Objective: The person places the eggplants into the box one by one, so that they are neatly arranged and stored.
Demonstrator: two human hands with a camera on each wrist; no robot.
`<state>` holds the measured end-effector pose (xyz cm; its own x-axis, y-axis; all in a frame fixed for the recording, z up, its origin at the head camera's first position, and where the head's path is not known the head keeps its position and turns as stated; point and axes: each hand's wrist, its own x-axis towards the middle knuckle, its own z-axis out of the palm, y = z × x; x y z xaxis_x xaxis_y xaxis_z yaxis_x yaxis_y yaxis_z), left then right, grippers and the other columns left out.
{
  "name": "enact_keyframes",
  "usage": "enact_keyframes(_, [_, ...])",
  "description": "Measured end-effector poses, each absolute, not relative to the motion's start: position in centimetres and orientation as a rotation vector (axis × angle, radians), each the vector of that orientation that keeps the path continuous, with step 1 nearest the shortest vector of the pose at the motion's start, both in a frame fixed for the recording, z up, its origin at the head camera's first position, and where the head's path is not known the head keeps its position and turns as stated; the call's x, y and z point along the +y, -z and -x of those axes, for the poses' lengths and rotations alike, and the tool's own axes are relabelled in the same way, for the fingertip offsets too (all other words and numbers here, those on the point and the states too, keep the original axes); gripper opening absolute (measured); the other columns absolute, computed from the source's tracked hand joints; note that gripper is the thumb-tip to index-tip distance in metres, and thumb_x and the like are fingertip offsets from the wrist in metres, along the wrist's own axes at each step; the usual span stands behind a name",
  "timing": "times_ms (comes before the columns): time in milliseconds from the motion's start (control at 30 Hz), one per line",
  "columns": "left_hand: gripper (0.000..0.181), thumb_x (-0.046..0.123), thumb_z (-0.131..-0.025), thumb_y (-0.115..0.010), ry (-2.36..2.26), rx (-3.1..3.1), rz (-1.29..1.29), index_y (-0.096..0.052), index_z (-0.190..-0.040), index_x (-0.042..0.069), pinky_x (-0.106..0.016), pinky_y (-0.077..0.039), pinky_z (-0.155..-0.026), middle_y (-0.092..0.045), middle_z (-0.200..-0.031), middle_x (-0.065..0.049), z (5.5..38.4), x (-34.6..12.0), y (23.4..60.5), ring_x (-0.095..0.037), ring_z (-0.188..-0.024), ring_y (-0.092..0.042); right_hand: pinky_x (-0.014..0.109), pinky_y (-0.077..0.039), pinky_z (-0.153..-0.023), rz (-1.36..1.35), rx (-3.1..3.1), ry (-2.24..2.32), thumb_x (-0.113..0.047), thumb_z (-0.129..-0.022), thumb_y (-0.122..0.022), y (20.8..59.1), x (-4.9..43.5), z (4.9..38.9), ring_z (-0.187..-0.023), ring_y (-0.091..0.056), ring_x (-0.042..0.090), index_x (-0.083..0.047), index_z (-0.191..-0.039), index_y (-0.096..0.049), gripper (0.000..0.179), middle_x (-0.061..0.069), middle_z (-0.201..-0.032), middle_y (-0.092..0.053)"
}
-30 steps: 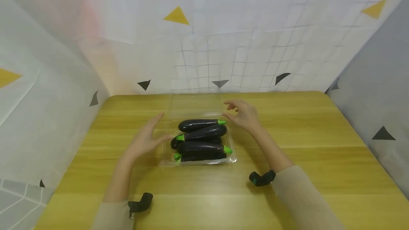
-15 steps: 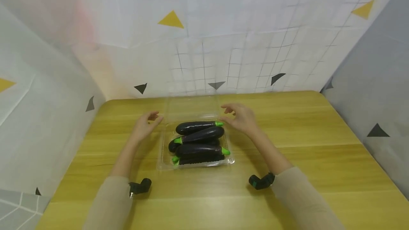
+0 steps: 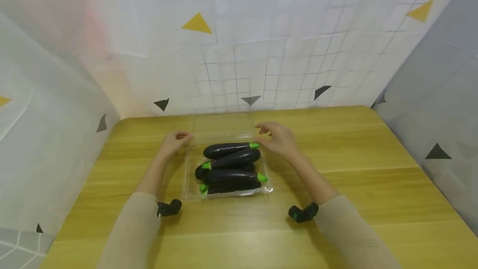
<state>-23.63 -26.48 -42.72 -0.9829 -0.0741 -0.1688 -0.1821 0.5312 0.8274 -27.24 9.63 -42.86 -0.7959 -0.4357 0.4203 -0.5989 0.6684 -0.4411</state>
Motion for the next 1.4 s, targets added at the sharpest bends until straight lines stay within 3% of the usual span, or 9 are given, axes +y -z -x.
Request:
enact_keyframes(167, [0.044,0.026,-0.097,-0.06,-1.568,2.614,0.252,-0.052,-0.126,-0.007,-0.044,-0.043,-0.099,-0.054,-0.127,-0.026,23.3,-26.1,42.1,-0.037,-0.115,-0.053,0.03,-0.054,-0.066,-0.83,-2.585,-0.852,-0.038,-0.075,-0.082,42.9,9.7,27.1,-0.078,-0.066,0.019,-0.013,-0.116,-0.068,0.05,0.002,-0.094,-0.072])
enact_keyframes(400, [0.028,0.015,-0.092,-0.066,-1.612,2.779,0.211,-0.056,-0.108,-0.005,-0.032,-0.047,-0.083,-0.061,-0.11,-0.022,22.8,-25.4,41.1,-0.032,-0.103,-0.056,0.032,-0.056,-0.066,-0.837,-2.468,-0.889,-0.032,-0.072,-0.085,42.7,9.7,27.2,-0.079,-0.066,0.022,-0.01,-0.111,-0.069,0.048,0.005,-0.091,-0.072])
enact_keyframes(667, [0.019,0.011,-0.09,-0.068,-1.492,2.975,0.098,-0.056,-0.098,-0.002,-0.036,-0.044,-0.076,-0.066,-0.095,-0.019,22.4,-25.3,41.3,-0.031,-0.092,-0.057,0.036,-0.057,-0.064,-0.871,-2.32,-0.934,-0.028,-0.072,-0.086,40.9,9.6,27.0,-0.075,-0.068,0.024,-0.007,-0.108,-0.07,0.045,0.007,-0.09,-0.072])
enact_keyframes(900, [0.017,0.008,-0.089,-0.068,-1.427,3.075,0.013,-0.056,-0.097,0.0,-0.045,-0.045,-0.084,-0.066,-0.091,-0.016,22.2,-24.8,41.1,-0.032,-0.09,-0.058,0.036,-0.058,-0.062,-0.834,-2.205,-0.97,-0.022,-0.072,-0.086,39.5,9.6,26.9,-0.074,-0.067,0.025,-0.004,-0.102,-0.069,0.04,0.007,-0.084,-0.071])
enact_keyframes(1067, [0.016,0.004,-0.089,-0.068,-1.44,3.094,-0.061,-0.056,-0.098,0.0,-0.049,-0.047,-0.085,-0.063,-0.089,-0.015,22.1,-24.6,41.3,-0.034,-0.089,-0.058,0.037,-0.058,-0.063,-0.757,-2.203,-1.018,-0.02,-0.075,-0.085,39.0,9.7,26.9,-0.074,-0.067,0.024,-0.004,-0.109,-0.059,0.046,0.007,-0.083,-0.069])
enact_keyframes(1233, [0.017,0.004,-0.088,-0.07,-1.407,3.142,-0.101,-0.057,-0.098,0.002,-0.042,-0.045,-0.072,-0.063,-0.088,-0.013,22.2,-24.5,41.6,-0.031,-0.082,-0.056,0.036,-0.057,-0.062,-0.688,-2.255,-0.997,-0.02,-0.077,-0.083,38.8,9.7,27.0,-0.07,-0.066,0.023,-0.004,-0.118,-0.06,0.05,0.006,-0.08,-0.07])
enact_keyframes(1400, [0.017,0.003,-0.085,-0.072,-1.403,3.193,-0.143,-0.057,-0.094,0.003,-0.034,-0.039,-0.062,-0.065,-0.086,-0.013,22.1,-24.5,41.6,-0.03,-0.075,-0.054,0.033,-0.057,-0.061,-0.681,-2.271,-0.925,-0.019,-0.079,-0.081,38.9,9.8,27.3,-0.071,-0.066,0.021,-0.006,-0.112,-0.067,0.038,0.005,-0.08,-0.071])
